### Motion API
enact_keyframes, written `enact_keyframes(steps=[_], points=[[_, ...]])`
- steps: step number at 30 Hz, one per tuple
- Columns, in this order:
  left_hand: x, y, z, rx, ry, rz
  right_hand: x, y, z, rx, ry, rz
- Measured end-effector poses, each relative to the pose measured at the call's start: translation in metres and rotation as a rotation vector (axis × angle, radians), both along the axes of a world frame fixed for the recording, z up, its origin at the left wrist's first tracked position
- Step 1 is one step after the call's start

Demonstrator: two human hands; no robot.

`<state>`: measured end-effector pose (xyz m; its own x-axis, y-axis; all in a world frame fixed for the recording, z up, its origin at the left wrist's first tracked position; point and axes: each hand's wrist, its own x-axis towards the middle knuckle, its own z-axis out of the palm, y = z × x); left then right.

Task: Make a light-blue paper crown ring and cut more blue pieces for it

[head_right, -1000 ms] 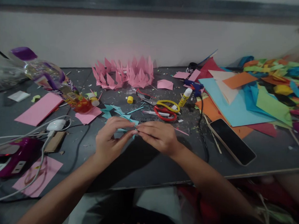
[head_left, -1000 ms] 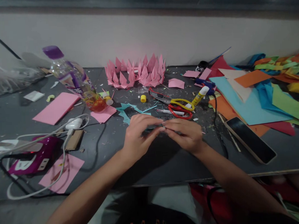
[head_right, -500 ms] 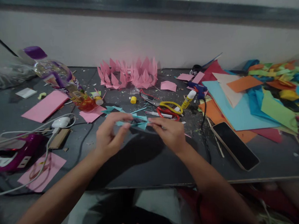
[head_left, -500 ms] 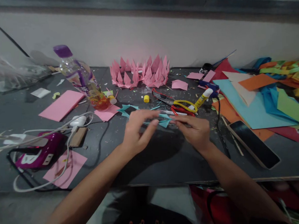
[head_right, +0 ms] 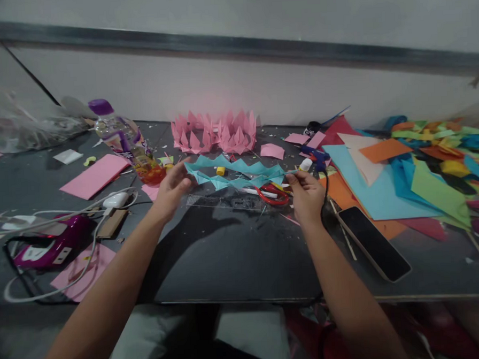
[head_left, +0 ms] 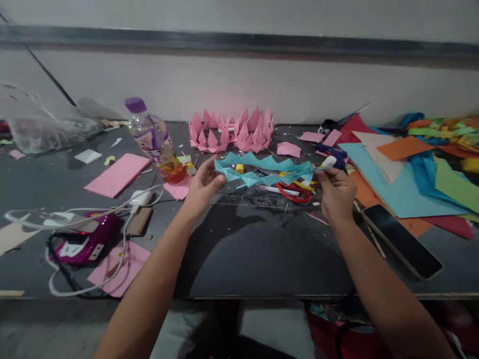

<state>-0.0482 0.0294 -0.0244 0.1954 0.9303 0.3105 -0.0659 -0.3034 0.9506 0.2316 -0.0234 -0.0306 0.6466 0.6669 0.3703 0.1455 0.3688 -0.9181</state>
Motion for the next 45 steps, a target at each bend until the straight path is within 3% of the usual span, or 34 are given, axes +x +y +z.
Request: enact_keyframes(steps=[4, 12, 18, 23, 30, 38, 45], points=[[0.004, -0.005, 0.005, -0.049, -0.004, -0.066, 0.002, 0.002, 0.001, -0.010, 0.051, 0.006], [0.002, -0.008, 0.013, -0.015, -0.081, 0.068, 0.004, 0.001, 0.000, -0.043, 0.000, 0.068], [0.001, -0.009, 0.013, 0.009, -0.037, 0.085, 0.003, 0.001, 0.000, -0.066, 0.054, 0.146], [0.000, -0.008, 0.012, -0.021, 0.024, 0.157, 0.003, 0.001, -0.001, -0.048, 0.083, 0.109], [0.004, -0.010, 0.011, -0.044, -0.001, 0.158, 0.001, 0.002, -0.001, -0.012, 0.120, 0.067], [0.005, -0.012, 0.010, -0.016, -0.092, 0.120, -0.007, -0.005, 0.008, -0.051, 0.302, 0.316], [0.005, -0.013, 0.011, -0.023, -0.067, 0.117, -0.011, -0.006, 0.010, -0.070, 0.314, 0.329]])
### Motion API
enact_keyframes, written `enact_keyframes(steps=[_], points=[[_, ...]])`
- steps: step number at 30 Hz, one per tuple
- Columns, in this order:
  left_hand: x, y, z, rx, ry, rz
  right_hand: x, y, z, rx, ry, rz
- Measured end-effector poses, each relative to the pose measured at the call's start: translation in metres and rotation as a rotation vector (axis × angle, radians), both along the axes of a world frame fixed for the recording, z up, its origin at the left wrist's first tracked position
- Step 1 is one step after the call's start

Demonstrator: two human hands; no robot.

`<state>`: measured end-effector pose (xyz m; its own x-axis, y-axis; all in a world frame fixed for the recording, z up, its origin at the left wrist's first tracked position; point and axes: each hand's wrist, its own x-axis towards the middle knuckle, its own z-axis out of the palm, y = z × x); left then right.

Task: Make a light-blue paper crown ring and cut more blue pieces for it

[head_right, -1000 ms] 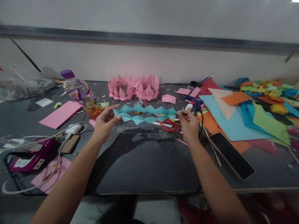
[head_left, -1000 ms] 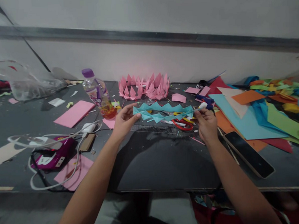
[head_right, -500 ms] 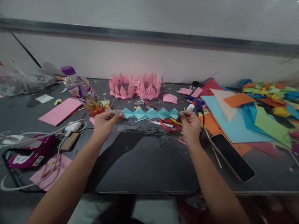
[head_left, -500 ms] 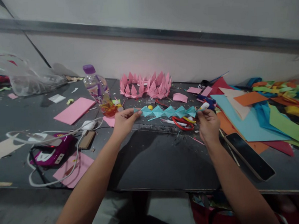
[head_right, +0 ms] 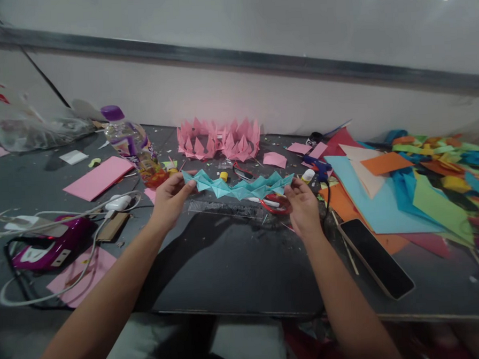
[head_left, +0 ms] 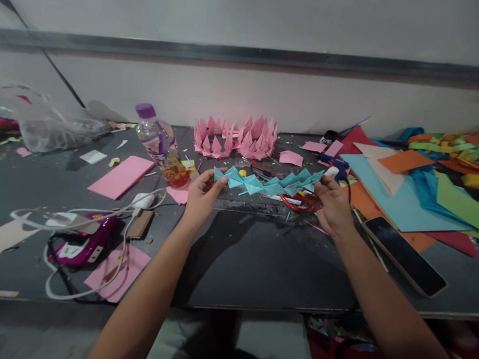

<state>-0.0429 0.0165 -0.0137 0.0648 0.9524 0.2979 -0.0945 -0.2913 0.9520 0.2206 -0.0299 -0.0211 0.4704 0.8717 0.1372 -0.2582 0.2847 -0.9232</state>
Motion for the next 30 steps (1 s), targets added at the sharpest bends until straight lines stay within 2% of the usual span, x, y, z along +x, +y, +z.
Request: enact_keyframes(steps=[6, 9, 11, 15, 19, 22, 26, 30], points=[[0.001, -0.001, 0.000, 0.019, 0.009, 0.023, -0.001, 0.001, -0.001, -0.001, -0.018, 0.007], [0.003, -0.002, 0.000, 0.009, 0.026, -0.030, -0.001, 0.001, -0.003, -0.016, -0.041, 0.003], [0.005, -0.004, 0.000, 0.001, 0.011, -0.114, 0.000, 0.001, -0.005, -0.006, -0.069, -0.019], [0.008, -0.012, 0.003, -0.064, -0.004, -0.365, 0.003, 0.002, -0.009, -0.006, -0.110, -0.031], [0.010, -0.021, 0.006, -0.109, 0.147, -0.564, 0.002, 0.000, -0.009, -0.042, -0.196, 0.057], [0.013, -0.026, 0.005, -0.135, 0.304, -0.662, 0.000, -0.001, -0.011, -0.043, -0.285, 0.149], [0.019, -0.029, 0.002, -0.144, 0.432, -0.662, 0.001, -0.001, -0.021, -0.087, -0.507, 0.185], [0.022, -0.030, -0.001, -0.150, 0.496, -0.619, 0.004, -0.002, -0.025, -0.134, -0.820, 0.055]])
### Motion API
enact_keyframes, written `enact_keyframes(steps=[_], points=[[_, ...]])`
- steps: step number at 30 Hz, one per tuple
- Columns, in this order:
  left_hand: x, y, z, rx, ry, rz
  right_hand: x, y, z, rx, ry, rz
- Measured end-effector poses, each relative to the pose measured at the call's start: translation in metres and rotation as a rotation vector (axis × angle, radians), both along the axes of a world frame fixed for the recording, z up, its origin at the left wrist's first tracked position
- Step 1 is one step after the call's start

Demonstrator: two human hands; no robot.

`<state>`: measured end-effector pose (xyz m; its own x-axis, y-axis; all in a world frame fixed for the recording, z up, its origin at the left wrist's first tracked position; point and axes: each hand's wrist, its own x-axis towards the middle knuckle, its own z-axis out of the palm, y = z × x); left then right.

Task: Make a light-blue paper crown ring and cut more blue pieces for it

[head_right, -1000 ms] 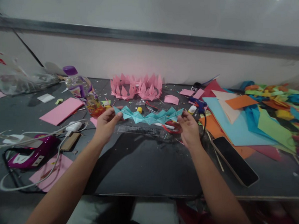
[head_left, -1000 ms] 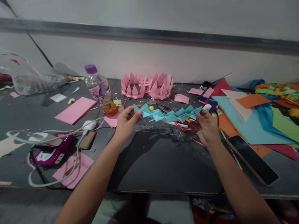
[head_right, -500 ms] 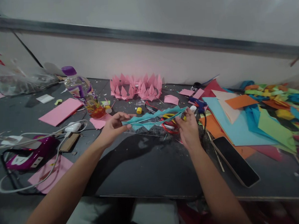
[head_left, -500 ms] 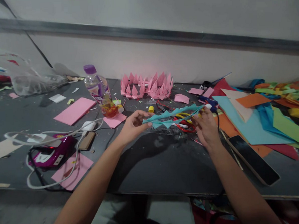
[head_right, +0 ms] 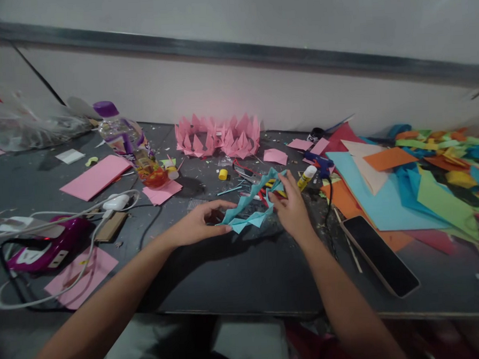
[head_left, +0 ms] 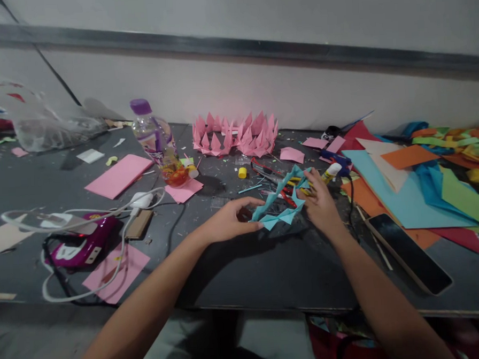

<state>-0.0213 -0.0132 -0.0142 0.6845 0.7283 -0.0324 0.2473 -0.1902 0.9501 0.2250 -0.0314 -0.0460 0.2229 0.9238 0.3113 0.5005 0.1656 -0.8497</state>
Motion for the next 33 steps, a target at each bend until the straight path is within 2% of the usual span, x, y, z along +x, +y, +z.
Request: enact_keyframes(steps=[5, 7, 8, 11, 14, 17, 20, 27, 33], points=[[0.001, 0.001, -0.006, 0.087, -0.030, 0.100, -0.005, -0.011, 0.015, 0.242, -0.172, -0.240], [0.002, 0.001, -0.007, 0.157, -0.055, 0.140, -0.013, -0.018, 0.022, 0.274, -0.200, -0.181], [0.002, 0.001, -0.007, 0.189, -0.057, 0.153, -0.018, -0.021, 0.023, 0.237, -0.220, -0.091], [0.004, -0.001, -0.007, 0.234, -0.038, 0.168, -0.034, -0.029, 0.025, 0.045, -0.300, 0.232], [0.005, -0.003, -0.006, 0.197, -0.050, 0.137, -0.044, -0.030, 0.021, -0.095, -0.357, 0.410], [0.002, -0.002, -0.007, 0.136, -0.055, 0.058, -0.043, -0.027, 0.019, -0.153, -0.428, 0.452], [-0.001, 0.002, -0.007, 0.144, -0.042, -0.017, -0.038, -0.025, 0.018, -0.168, -0.489, 0.481], [-0.005, 0.009, -0.006, 0.379, 0.063, -0.019, -0.035, -0.026, 0.023, -0.150, -0.514, 0.464], [-0.013, 0.015, -0.006, 0.588, 0.207, -0.013, -0.029, -0.023, 0.023, -0.153, -0.628, 0.416]])
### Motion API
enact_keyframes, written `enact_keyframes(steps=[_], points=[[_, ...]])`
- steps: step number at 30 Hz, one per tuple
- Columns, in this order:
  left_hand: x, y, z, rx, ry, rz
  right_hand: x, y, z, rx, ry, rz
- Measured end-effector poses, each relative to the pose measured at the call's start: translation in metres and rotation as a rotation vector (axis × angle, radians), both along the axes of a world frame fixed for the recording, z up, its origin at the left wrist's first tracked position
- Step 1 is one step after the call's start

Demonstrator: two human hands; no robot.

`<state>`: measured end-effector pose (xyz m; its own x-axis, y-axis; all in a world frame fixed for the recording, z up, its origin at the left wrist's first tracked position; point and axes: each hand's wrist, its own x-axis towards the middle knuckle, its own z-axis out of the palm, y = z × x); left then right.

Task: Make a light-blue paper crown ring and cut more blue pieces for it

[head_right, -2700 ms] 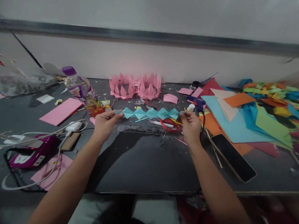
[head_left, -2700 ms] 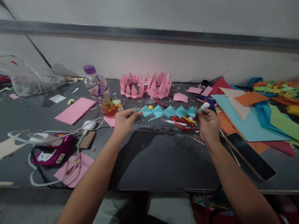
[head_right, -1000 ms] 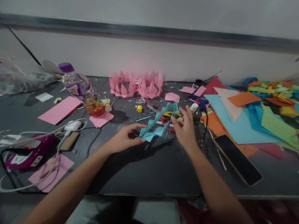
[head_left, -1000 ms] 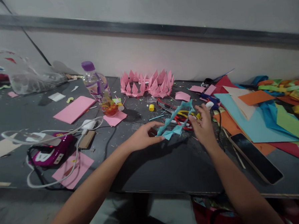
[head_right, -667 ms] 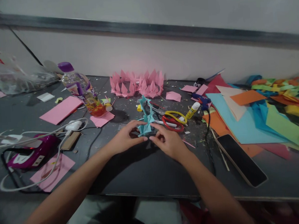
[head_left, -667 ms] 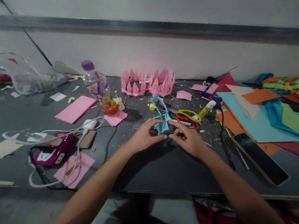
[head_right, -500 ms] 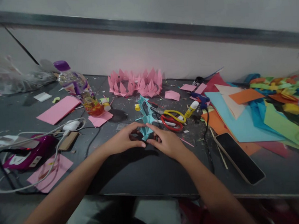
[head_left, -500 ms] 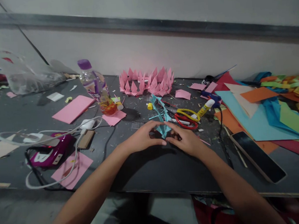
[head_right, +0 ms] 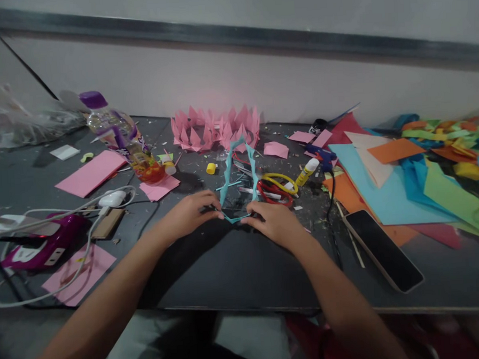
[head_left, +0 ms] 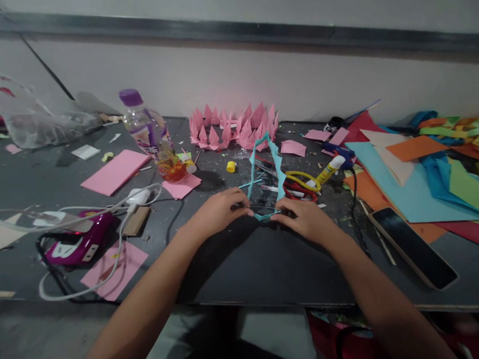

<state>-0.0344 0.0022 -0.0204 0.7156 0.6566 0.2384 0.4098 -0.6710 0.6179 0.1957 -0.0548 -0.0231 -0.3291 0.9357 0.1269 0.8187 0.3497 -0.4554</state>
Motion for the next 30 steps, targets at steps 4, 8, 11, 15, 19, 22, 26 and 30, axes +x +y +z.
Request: enact_keyframes(steps=[4, 8, 11, 15, 19, 22, 26, 30], points=[[-0.003, 0.003, -0.002, 0.085, 0.112, 0.003, 0.007, 0.003, -0.004, 0.051, -0.018, 0.060], [-0.002, 0.002, -0.002, 0.125, 0.175, 0.056, 0.009, 0.004, -0.006, 0.048, -0.062, 0.021], [0.001, -0.001, -0.002, 0.144, 0.213, 0.135, 0.005, 0.002, -0.005, 0.104, -0.139, -0.047], [0.008, -0.007, -0.001, 0.194, 0.236, 0.211, -0.002, 0.001, -0.007, 0.188, -0.249, -0.140], [0.011, -0.009, -0.004, 0.196, 0.281, 0.214, -0.003, 0.004, -0.011, 0.189, -0.248, -0.124], [0.011, -0.009, -0.006, 0.168, 0.284, 0.215, -0.001, 0.006, -0.012, 0.166, -0.210, -0.082], [0.013, -0.011, -0.007, 0.119, 0.277, 0.236, -0.002, 0.005, -0.013, 0.152, -0.145, -0.069], [0.015, -0.013, -0.006, 0.126, 0.236, 0.216, -0.005, 0.003, -0.015, 0.195, -0.070, -0.094]])
